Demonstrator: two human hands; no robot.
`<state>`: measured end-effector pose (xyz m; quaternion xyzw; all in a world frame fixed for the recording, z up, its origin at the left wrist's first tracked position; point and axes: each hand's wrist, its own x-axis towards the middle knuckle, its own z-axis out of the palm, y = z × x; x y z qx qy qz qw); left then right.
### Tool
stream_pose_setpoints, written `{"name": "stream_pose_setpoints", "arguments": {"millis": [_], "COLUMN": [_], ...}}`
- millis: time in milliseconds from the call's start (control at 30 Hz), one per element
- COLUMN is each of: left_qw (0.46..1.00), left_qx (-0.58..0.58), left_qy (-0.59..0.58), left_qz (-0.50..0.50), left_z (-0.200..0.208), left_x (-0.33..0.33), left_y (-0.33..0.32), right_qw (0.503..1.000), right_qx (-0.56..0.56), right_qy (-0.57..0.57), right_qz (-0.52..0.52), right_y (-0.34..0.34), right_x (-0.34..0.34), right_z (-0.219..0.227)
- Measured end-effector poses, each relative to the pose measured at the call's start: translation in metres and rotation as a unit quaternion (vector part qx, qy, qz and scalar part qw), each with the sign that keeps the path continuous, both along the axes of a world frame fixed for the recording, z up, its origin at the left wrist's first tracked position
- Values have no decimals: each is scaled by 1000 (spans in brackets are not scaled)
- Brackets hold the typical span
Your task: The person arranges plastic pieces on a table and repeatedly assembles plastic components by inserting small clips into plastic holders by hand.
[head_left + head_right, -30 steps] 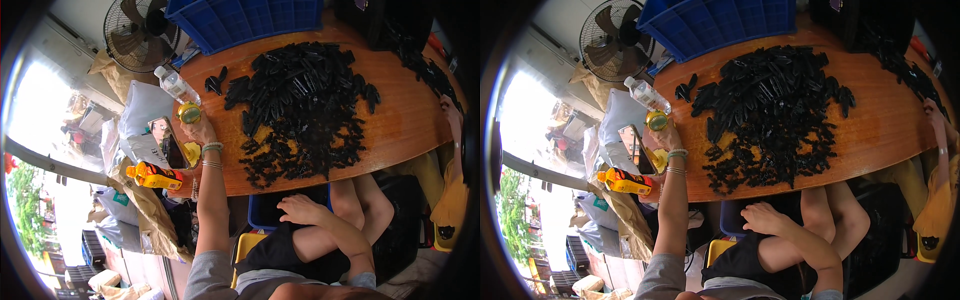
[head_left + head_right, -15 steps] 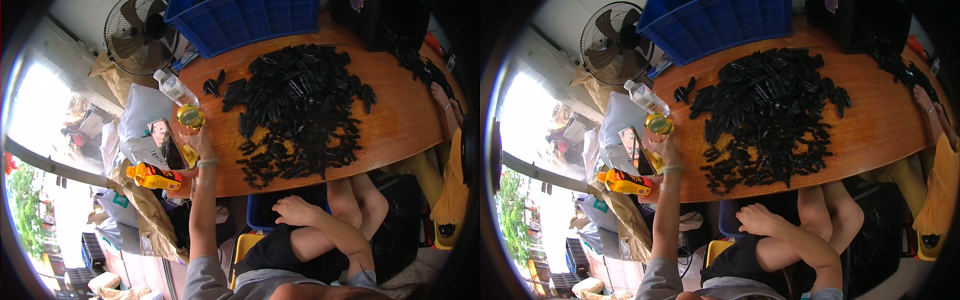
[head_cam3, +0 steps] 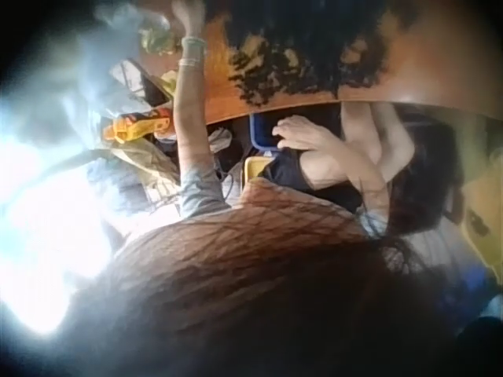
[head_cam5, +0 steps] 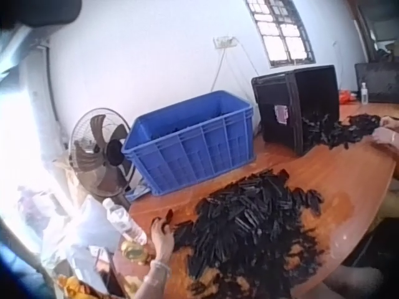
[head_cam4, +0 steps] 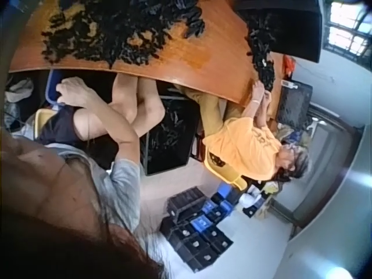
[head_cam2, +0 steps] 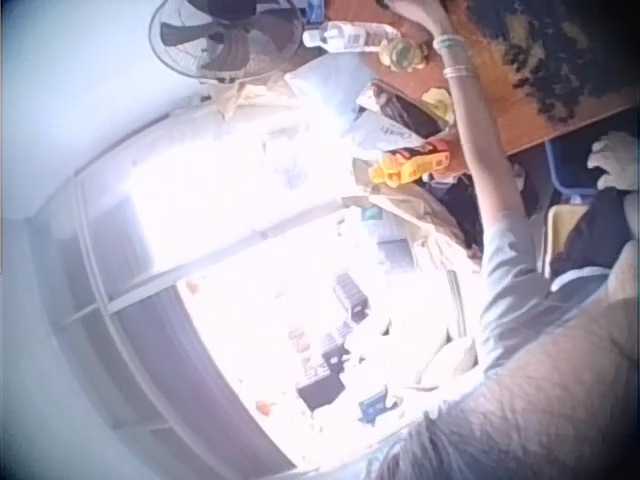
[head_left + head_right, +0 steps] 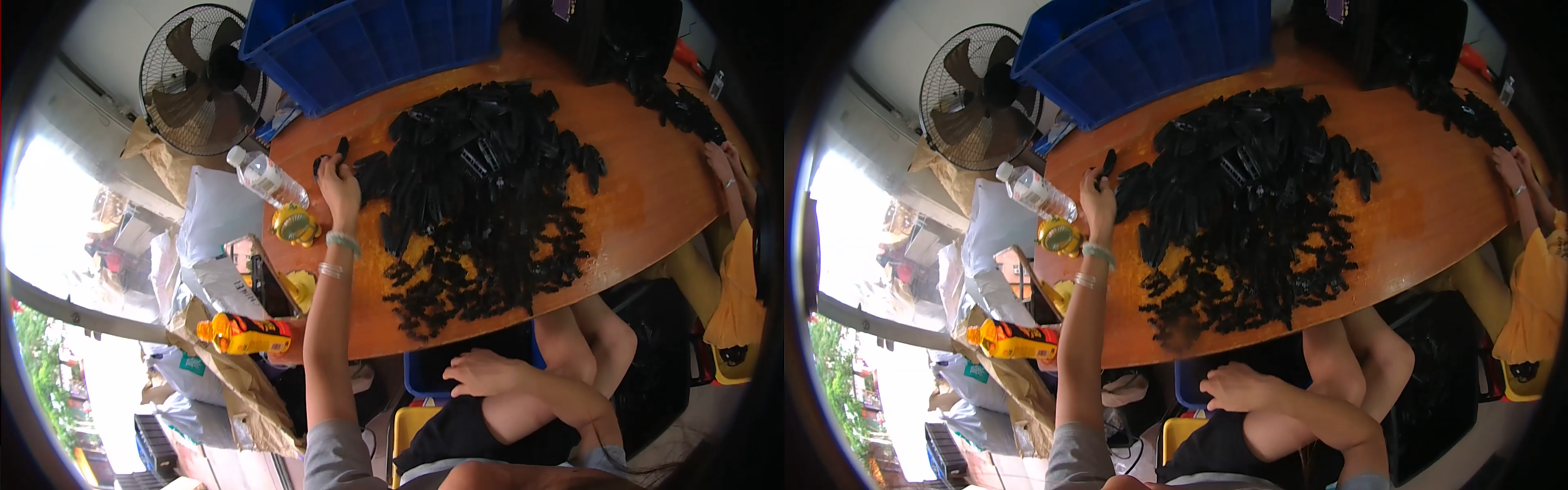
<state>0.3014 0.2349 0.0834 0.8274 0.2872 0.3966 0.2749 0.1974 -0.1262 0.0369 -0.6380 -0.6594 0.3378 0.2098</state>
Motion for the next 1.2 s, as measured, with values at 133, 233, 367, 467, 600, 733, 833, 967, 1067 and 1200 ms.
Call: {"name": "stream_pose_setpoints", "arguments": {"millis": [133, 233, 367, 467, 600, 733, 833, 967, 1067, 1200], "left_qw": [982, 963, 953, 984, 992, 986, 983, 980, 993, 986], "left_qx": [44, -6, -44, -23, -26, 3, 2, -75, 86, 77], "left_qy": [157, 251, 297, 175, 118, 157, 172, 145, 66, 120], "left_qz": [93, 98, 47, -20, -36, -54, -55, -114, -50, -90], "left_z": [-10, -5, -17, -44, -49, -42, -38, -30, -25, -19], "left_x": [39, 65, 52, 30, 0, -31, -63, -86, -100, -112], "left_y": [56, 56, 81, 73, 33, -5, -12, -25, -33, -45], "right_qw": [1000, 998, 999, 996, 999, 993, 980, 949, 927, 901], "right_qx": [24, 43, 35, 11, 3, -7, 59, 137, 155, 224], "right_qy": [-12, 33, -10, -86, -26, 116, 186, 252, 240, 119], "right_qz": [-12, -22, 19, 32, 35, 12, -33, -134, -242, -352], "right_y": [-3, -6, 4, 6, 4, 8, 14, 21, 23, 41], "right_x": [-1, 3, -1, -1, -1, 2, -1, 15, 34, 68], "right_z": [2, 12, 45, 46, 33, 32, 26, 33, 55, 77]}}
